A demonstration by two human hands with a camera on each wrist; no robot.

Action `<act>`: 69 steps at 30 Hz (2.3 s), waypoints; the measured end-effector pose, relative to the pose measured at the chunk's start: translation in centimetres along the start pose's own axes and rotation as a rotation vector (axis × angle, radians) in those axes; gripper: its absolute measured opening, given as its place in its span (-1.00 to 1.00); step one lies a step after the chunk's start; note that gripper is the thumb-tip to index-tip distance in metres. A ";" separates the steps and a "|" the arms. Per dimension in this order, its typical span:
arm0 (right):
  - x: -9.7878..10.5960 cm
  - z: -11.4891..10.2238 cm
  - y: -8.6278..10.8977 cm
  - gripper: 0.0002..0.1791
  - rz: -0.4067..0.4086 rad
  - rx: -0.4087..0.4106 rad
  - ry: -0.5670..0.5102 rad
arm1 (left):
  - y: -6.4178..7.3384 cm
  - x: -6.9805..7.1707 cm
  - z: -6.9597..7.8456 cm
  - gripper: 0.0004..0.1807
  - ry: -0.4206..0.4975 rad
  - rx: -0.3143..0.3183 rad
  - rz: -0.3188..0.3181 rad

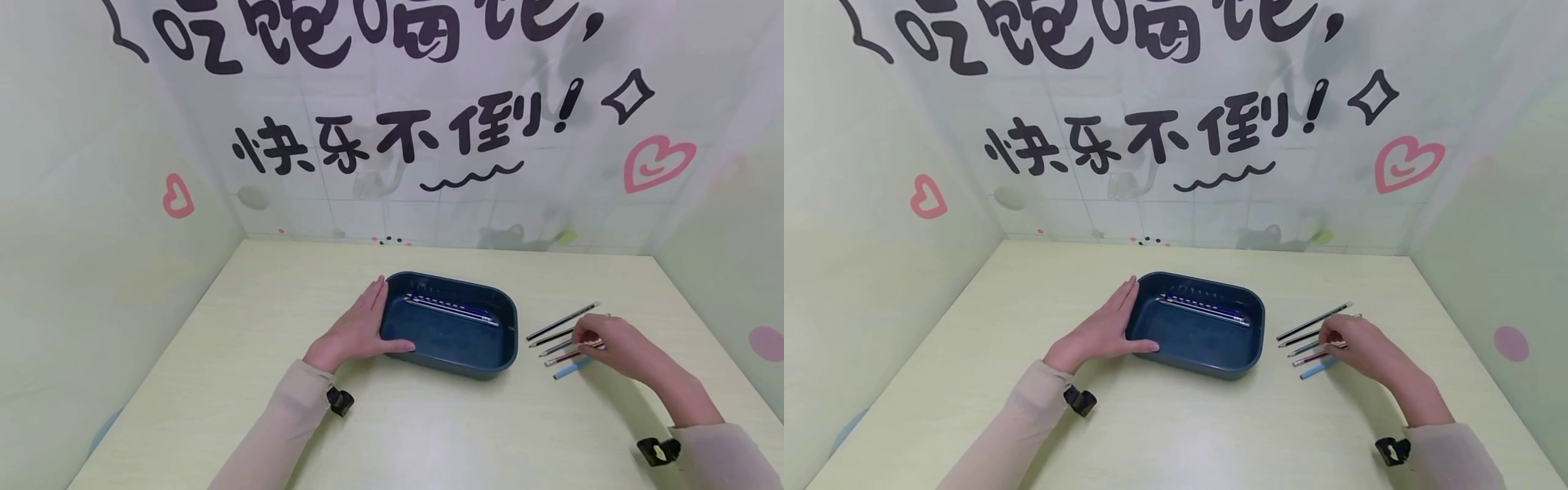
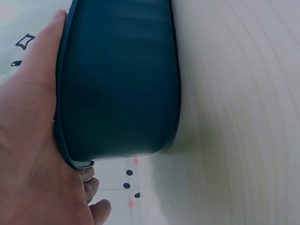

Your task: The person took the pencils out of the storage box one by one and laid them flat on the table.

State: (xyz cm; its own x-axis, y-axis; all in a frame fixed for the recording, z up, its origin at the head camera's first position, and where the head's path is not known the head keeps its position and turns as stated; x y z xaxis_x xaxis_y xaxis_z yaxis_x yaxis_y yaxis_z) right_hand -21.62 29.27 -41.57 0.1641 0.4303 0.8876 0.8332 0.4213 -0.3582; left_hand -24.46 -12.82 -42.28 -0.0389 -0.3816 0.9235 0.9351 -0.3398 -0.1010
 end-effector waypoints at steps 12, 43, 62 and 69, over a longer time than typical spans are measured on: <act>0.2 -0.2 -0.2 -0.80 -0.025 -0.055 -0.005 | 0.0 0.1 0.0 0.40 0.009 0.007 -0.008; 0.2 -2.0 -1.2 -0.83 -0.031 -0.019 -0.019 | -0.1 0.1 0.2 0.40 0.003 0.014 -0.014; 0.3 -3.4 -2.5 -0.86 -0.049 -0.031 -0.062 | 0.2 0.1 0.3 0.39 0.033 0.023 -0.010; 0.6 -3.8 -2.7 -0.85 -0.042 -0.019 -0.067 | 0.2 0.1 0.3 0.39 0.028 0.024 -0.004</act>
State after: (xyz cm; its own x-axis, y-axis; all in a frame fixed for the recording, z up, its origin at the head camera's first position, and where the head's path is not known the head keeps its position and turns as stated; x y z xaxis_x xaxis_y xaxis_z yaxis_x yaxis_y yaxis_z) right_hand -21.78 25.35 -38.99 0.0937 0.4649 0.8804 0.8485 0.4253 -0.3149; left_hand -24.17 -12.66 -42.11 -0.0522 -0.4043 0.9131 0.9429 -0.3211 -0.0883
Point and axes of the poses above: each hand's wrist, its own y-axis away from the middle knuckle, its own x-axis out of the back of the hand, z = x × y, the point moved 3 cm from there along -y, towards the middle knuckle, and after that the axes turned 12 degrees about z, right-handed, at the moved point
